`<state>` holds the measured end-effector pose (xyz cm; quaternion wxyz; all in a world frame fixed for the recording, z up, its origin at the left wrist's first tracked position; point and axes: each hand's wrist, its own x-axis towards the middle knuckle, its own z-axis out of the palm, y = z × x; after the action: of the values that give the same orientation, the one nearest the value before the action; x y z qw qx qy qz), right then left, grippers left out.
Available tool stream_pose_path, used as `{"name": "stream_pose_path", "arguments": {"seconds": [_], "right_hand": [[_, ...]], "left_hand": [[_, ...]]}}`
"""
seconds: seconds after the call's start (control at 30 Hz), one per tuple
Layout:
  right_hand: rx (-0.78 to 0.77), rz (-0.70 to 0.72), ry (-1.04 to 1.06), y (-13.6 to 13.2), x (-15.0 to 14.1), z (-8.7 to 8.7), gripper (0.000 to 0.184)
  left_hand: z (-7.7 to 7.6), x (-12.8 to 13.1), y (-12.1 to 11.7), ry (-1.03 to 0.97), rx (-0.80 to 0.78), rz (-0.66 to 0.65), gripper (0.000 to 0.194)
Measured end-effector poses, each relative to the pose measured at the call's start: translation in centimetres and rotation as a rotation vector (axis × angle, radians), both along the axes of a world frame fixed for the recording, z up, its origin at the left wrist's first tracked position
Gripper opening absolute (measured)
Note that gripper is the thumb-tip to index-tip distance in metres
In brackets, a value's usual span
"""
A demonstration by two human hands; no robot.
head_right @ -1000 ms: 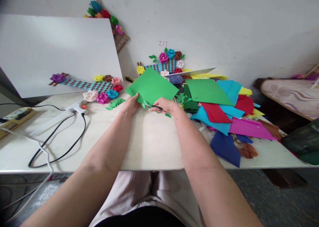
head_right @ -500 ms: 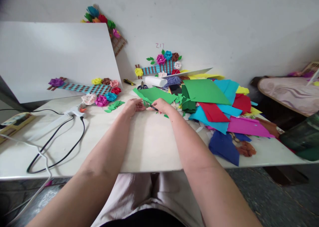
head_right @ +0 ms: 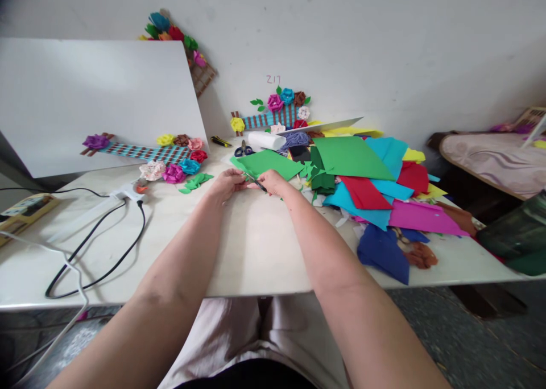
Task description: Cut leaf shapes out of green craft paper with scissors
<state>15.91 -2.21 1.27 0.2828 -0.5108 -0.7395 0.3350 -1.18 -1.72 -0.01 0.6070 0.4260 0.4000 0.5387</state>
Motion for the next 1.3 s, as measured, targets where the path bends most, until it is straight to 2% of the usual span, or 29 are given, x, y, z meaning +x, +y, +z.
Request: {"name": "stream_pose_path", "arguments": {"seconds": [0.17, 0.3, 0.43, 0.53, 0.67, 0.73, 0.8, 1.03, 1.3], "right_hand": [[-0.062, 0.016, 0.131, 0.6, 0.0, -0.7, 0.039], [-0.111, -0.024, 0.279, 0.5, -0.1, -0.4, 0.038], [-0.017, -0.118, 0.325, 0.5, -0.1, 0.3, 0.036], [0.143, -0.251, 0.148, 0.6, 0.1, 0.7, 0.037], [0.340, -0.397, -0.383, 0.0, 0.5, 1.2, 0.036], [0.339, -0.403, -0.583, -0.5, 0.5, 1.5, 0.035], [0.295, -0.383, -0.659, -0.8, 0.4, 1.7, 0.037], [0.134, -0.272, -0.565, -0.5, 0.6, 1.3, 0.037], [-0.019, -0.097, -0.211, 0.6, 1.8, 0.4, 0.020]], "left_hand": [[-0.1, 0.1, 0.1, -0.036, -0.006, 0.061, 0.033], [-0.2, 0.1, 0.0, -0.060, 0.034, 0.106, 0.038], [-0.2, 0.1, -0.1, -0.066, 0.077, 0.124, 0.039], [-0.1, 0.2, -0.2, -0.073, 0.083, 0.104, 0.039], [-0.2, 0.2, -0.2, -0.068, 0.089, 0.056, 0.028], [-0.2, 0.2, -0.1, -0.085, 0.100, 0.042, 0.024], [-0.2, 0.3, -0.1, -0.098, 0.095, 0.026, 0.022], [-0.1, 0.7, -0.2, -0.097, 0.050, -0.045, 0.011], [-0.4, 0.8, 0.0, -0.163, 0.053, -0.110, 0.011]]}}
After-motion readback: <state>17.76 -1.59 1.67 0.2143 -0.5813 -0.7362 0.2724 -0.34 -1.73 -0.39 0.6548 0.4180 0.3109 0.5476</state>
